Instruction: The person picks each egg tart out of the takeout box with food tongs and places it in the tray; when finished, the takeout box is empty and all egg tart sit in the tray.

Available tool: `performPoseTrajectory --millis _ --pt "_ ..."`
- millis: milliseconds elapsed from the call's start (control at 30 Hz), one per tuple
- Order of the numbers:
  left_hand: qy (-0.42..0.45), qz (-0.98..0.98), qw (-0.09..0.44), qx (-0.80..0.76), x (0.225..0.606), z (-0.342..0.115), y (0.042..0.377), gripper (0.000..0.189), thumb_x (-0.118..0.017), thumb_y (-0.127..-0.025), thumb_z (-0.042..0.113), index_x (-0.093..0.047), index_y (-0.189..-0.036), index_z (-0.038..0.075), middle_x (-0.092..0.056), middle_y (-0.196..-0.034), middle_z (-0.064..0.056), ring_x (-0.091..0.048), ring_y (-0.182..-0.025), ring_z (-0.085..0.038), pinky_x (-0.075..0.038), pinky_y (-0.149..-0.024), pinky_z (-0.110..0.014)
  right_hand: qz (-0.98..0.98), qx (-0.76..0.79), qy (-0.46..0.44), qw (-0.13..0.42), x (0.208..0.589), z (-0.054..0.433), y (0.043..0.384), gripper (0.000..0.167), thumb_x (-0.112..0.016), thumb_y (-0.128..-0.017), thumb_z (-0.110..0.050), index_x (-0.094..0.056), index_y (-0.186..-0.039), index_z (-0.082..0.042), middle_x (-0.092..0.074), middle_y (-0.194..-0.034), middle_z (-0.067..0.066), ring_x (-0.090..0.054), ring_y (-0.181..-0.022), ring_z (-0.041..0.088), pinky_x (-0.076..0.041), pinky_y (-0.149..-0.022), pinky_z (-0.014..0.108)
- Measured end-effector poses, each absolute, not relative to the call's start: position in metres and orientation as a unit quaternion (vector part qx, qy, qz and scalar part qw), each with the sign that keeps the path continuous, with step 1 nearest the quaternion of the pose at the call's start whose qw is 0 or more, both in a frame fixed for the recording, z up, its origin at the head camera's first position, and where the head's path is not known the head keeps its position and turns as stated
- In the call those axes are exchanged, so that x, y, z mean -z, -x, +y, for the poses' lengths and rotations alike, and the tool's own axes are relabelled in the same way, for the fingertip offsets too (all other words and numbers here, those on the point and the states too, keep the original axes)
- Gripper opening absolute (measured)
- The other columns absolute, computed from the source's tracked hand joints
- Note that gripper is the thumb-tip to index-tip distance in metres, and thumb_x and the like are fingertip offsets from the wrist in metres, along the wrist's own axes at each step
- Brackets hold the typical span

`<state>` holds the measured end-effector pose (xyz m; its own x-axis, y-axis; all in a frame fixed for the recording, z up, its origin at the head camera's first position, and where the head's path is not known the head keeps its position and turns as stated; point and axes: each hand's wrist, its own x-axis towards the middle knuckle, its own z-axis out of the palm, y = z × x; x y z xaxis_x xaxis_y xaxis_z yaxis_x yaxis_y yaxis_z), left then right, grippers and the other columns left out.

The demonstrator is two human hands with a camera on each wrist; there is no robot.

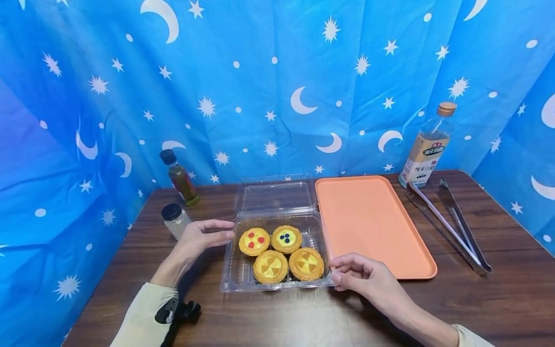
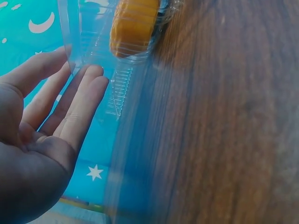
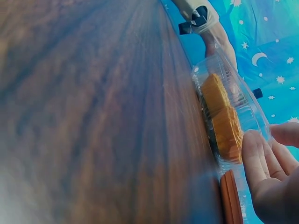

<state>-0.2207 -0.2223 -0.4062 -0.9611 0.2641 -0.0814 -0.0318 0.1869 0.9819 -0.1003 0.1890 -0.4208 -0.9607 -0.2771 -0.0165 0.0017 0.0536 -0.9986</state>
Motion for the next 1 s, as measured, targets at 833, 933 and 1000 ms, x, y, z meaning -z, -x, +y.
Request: performPoseTrajectory --millis 833,933,1000 --pt "-0.063 0.809 0.101 -0.575 0.406 -0.224 0.225 0.042 -0.087 -0.092 0.03 -0.078 -0.124 0.005 -0.076 -0.124 -0.011 -0.073 -0.112 -0.023 -0.053 -0.104 -0.044 0.867 0.479 0.075 -0.118 0.358 0.29 0.14 0.033 -0.067 -0.108 -0.019 -0.068 -0.137 -0.004 -0.077 -0.117 -0.01 -0.071 -0.099 0.002 -0.056 -0.078 0.017" --pt "-0.061 0.807 0.101 -0.579 0.406 -0.223 0.224 0.042 -0.087 -0.091 0.03 -0.078 -0.124 0.005 -0.076 -0.125 -0.011 -0.073 -0.113 -0.025 -0.052 -0.106 -0.046 0.892 0.419 0.033 -0.166 0.354 0.306 0.145 0.036 -0.072 -0.105 -0.027 -0.071 -0.136 -0.01 -0.072 -0.112 -0.021 -0.065 -0.093 -0.007 -0.05 -0.075 0.011" --pt "-0.061 0.805 0.102 -0.581 0.408 -0.223 0.224 0.043 -0.088 -0.091 0.031 -0.078 -0.124 0.005 -0.075 -0.126 -0.011 -0.073 -0.113 -0.025 -0.052 -0.106 -0.047 0.903 0.387 0.01 -0.187 0.353 0.316 0.147 0.04 -0.074 -0.103 -0.032 -0.07 -0.137 -0.012 -0.072 -0.114 -0.017 -0.059 -0.092 -0.012 -0.046 -0.072 0.008"
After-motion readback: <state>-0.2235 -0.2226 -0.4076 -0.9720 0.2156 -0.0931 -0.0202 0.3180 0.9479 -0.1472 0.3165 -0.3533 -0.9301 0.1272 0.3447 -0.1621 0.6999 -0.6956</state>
